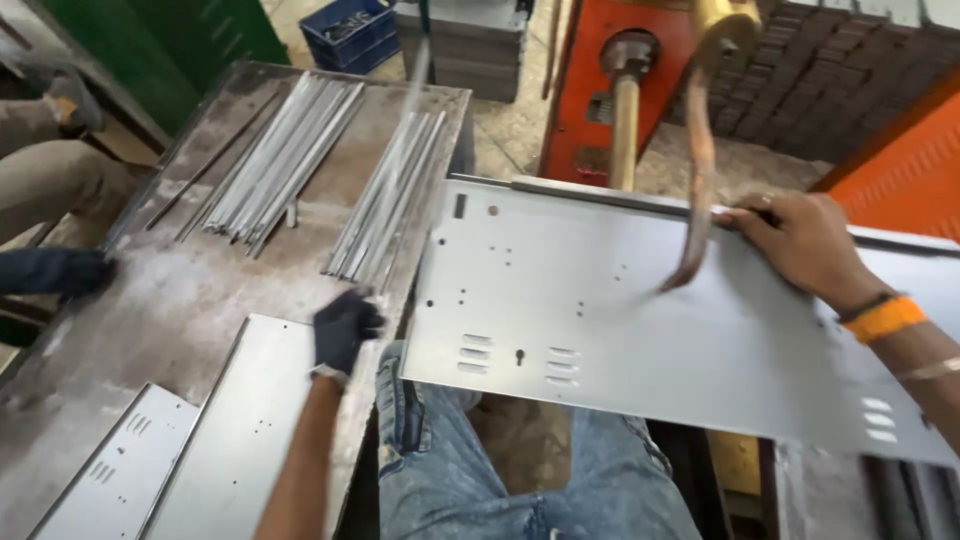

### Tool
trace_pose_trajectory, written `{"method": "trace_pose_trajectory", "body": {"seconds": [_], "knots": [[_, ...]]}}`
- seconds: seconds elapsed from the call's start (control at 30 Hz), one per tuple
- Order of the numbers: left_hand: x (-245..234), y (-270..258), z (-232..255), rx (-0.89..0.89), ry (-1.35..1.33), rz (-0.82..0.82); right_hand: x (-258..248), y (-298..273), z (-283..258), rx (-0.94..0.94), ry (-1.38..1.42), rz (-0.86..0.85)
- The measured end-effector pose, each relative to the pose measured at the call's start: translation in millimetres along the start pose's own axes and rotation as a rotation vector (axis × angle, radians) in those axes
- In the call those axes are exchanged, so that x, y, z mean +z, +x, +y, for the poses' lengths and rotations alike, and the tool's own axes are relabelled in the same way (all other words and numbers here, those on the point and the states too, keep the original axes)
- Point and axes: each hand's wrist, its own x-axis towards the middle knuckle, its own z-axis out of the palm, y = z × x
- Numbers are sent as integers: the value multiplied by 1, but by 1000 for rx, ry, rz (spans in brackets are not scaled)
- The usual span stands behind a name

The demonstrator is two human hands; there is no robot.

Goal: Spot welding metal strips onto a metal panel at an industrial workstation.

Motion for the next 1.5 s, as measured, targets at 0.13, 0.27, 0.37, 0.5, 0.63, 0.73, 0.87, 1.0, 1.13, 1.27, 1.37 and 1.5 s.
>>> {"method": "trace_pose_trajectory", "body": {"seconds": [0.13, 0.27, 0.37, 0.5, 0.63, 0.73, 0.87, 1.0, 1.13, 1.27, 1.37, 1.5], "knots": [[-55, -59, 89, 469, 243, -79, -3, 13, 3, 55, 111, -104], [-92, -113, 171, 582, 617, -1, 6, 27, 20, 45, 232, -187], [-97, -121, 195, 646, 746, -74, -4, 33, 12, 78, 279, -233], [-48, -133, 233, 715, 892, -113, -15, 35, 0, 137, 313, -272], [-17, -133, 264, 994, 1075, -126, -13, 36, 6, 137, 328, -271], [-41, -123, 272, 1036, 1101, -80, -14, 35, 5, 147, 308, -276], [-96, -115, 260, 948, 1145, -43, -12, 35, 6, 199, 295, -291], [-77, -133, 260, 916, 1133, -89, -3, 40, 17, 111, 335, -277], [2, -147, 258, 1083, 1159, -140, -6, 44, 15, 85, 360, -291], [111, -151, 254, 1493, 1113, -247, -9, 49, 17, 122, 344, -318], [175, -141, 228, 1499, 1198, -228, -11, 47, 17, 159, 320, -319], [215, -114, 202, 1499, 1234, -169, -1, 43, 34, 201, 336, -331]]}}
